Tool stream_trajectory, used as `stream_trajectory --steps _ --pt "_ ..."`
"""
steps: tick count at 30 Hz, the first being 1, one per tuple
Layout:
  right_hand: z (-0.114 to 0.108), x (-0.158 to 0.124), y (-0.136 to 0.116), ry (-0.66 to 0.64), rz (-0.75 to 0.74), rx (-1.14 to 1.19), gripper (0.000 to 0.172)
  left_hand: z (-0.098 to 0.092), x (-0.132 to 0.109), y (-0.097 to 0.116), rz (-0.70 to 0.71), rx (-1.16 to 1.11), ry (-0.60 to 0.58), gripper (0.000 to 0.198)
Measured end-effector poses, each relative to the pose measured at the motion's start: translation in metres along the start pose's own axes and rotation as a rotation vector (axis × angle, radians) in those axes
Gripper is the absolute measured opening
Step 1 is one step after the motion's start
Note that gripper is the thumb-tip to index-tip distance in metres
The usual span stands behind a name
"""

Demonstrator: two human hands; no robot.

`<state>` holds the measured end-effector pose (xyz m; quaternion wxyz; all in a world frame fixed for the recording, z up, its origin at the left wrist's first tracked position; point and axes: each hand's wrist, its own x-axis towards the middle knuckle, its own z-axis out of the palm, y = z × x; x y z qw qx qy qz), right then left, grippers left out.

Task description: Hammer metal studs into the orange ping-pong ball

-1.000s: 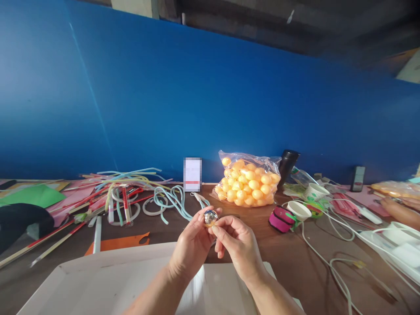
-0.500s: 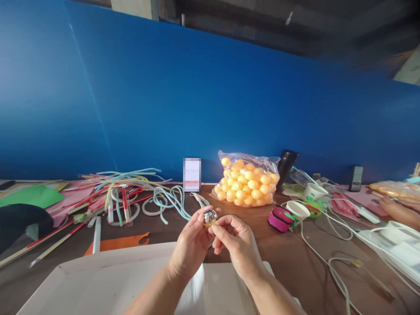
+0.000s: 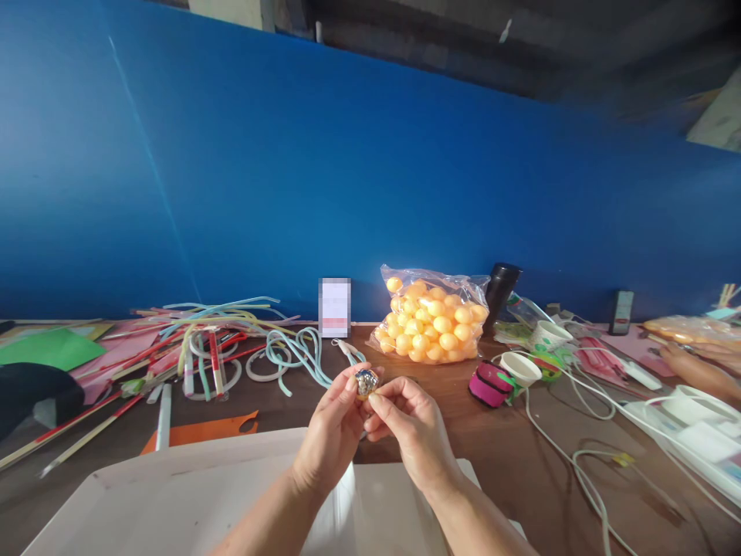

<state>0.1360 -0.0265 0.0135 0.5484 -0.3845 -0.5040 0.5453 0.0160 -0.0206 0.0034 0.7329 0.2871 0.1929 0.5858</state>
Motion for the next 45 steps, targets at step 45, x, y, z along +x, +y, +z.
stream_trajectory --steps 45 --pt "-0.067 0.017 -0.002 0.105 0.188 -0.941 0.024 -0.02 0.013 -0.001 0.115 -0.094 0.197 0.029"
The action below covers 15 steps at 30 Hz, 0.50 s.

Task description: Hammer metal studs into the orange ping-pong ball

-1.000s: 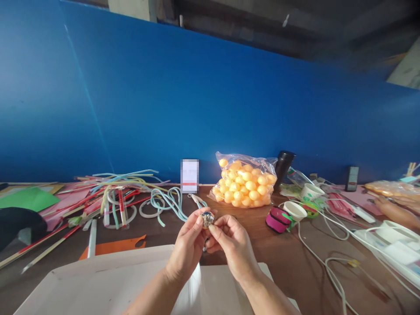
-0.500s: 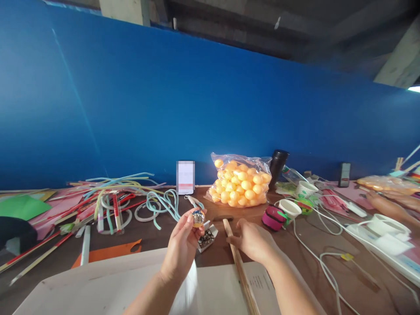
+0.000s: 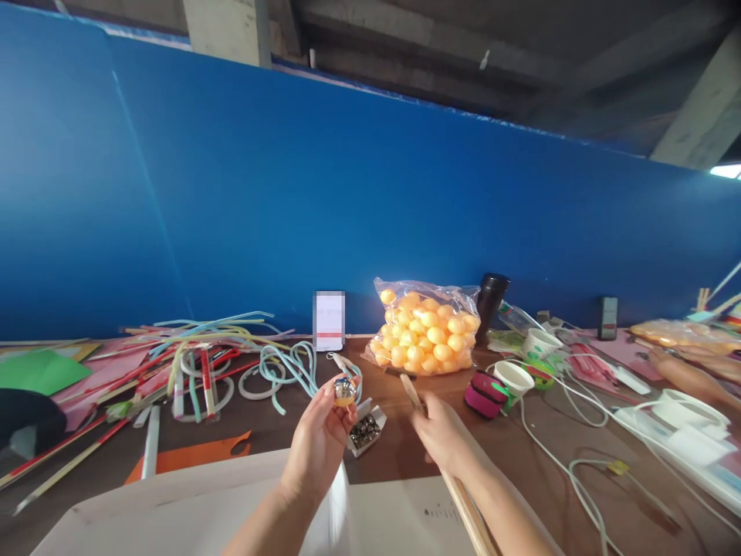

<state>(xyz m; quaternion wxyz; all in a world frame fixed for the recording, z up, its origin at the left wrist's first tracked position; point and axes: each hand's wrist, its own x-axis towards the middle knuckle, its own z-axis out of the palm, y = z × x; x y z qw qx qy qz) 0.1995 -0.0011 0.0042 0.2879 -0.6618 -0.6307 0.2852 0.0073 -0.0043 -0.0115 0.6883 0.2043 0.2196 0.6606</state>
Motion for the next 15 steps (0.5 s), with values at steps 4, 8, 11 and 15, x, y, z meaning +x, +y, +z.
stream_trajectory --steps 4,8,11,15 --pt "0.0 -0.027 -0.019 -0.045 -0.11 0.459 0.041 -0.001 0.001 -0.001 -0.014 -0.01 0.026 0.029" --pt "0.008 -0.053 -0.026 -0.262 -0.166 0.812 0.049 0.003 -0.001 0.0 -0.02 -0.009 0.031 0.027" --pt "0.014 -0.061 -0.028 -0.3 -0.181 0.769 0.052 0.004 -0.002 0.001 -0.024 -0.007 0.028 0.024" --pt "0.018 -0.066 -0.032 -0.25 -0.201 0.638 0.053 0.004 -0.001 0.001 -0.014 -0.008 0.011 0.024"
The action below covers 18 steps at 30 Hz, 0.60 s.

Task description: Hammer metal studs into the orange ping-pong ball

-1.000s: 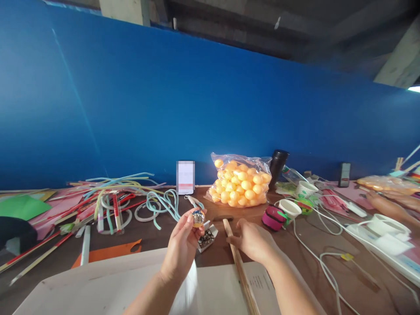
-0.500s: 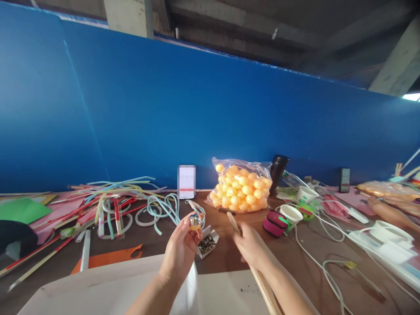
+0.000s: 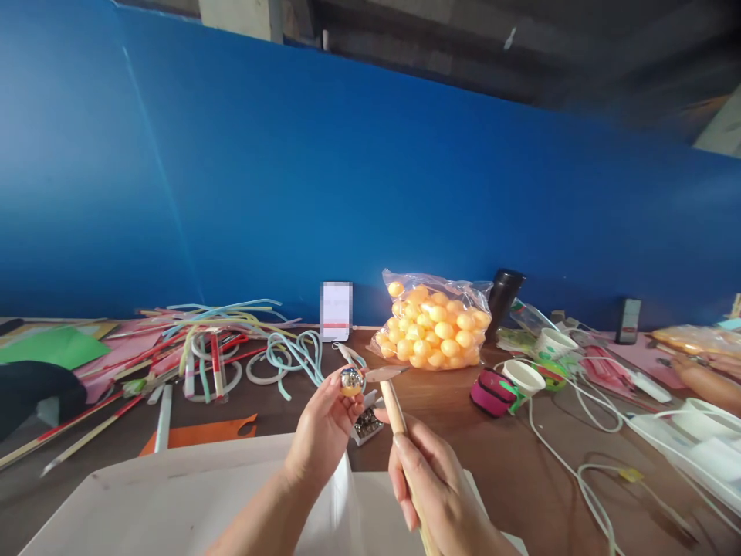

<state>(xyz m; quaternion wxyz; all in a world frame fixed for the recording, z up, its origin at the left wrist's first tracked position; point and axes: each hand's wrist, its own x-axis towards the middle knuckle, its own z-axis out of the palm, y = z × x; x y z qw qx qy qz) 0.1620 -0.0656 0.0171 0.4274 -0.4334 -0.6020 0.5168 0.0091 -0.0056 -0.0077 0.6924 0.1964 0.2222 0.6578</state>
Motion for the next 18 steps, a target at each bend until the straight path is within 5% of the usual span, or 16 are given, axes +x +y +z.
stream_trajectory --steps 18 --pt "0.0055 -0.0023 0.0005 -0.056 -0.009 -0.061 0.052 0.0011 -0.0005 -0.0019 0.028 0.046 -0.075 0.026"
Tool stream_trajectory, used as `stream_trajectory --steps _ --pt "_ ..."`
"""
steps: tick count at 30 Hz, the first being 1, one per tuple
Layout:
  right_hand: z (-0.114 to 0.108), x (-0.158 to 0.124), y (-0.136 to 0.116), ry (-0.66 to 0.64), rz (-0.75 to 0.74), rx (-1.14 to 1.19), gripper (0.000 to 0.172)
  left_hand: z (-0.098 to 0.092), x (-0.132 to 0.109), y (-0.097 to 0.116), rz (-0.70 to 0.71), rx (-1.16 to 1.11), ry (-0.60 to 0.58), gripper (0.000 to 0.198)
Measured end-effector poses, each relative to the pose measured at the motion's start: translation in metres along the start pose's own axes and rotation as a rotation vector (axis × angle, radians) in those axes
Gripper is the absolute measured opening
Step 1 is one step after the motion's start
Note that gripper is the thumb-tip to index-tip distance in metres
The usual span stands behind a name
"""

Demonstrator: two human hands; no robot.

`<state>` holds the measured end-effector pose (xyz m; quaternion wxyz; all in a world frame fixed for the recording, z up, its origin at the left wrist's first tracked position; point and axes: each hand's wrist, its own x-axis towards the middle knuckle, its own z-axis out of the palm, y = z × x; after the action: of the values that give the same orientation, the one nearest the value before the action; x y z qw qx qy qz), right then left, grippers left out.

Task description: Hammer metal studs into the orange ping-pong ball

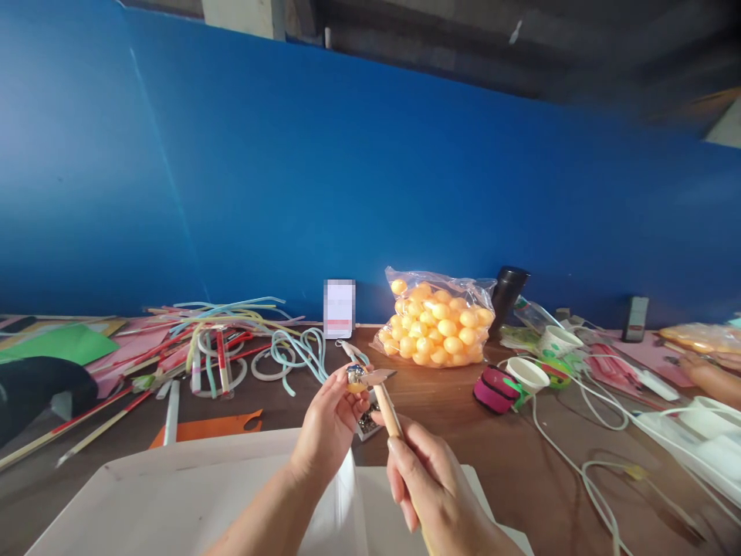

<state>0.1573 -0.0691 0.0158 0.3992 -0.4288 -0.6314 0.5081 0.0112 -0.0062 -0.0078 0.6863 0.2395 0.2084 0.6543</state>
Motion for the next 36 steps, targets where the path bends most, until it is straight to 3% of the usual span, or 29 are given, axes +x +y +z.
stream_trajectory --steps 11,19,26,36 --pt "-0.001 -0.001 0.0 0.029 -0.016 0.092 0.053 0.002 -0.003 0.004 -0.049 -0.058 0.046 0.024" --pt "0.004 -0.001 0.004 0.007 0.016 0.062 0.053 0.002 0.0 0.003 -0.041 -0.045 -0.007 0.024" --pt "0.003 -0.004 0.0 0.077 -0.048 0.133 0.054 0.004 -0.001 0.01 -0.136 -0.187 0.035 0.019" --pt "0.005 -0.005 0.003 0.049 -0.037 0.123 0.057 0.004 -0.002 0.013 -0.207 -0.305 -0.003 0.02"
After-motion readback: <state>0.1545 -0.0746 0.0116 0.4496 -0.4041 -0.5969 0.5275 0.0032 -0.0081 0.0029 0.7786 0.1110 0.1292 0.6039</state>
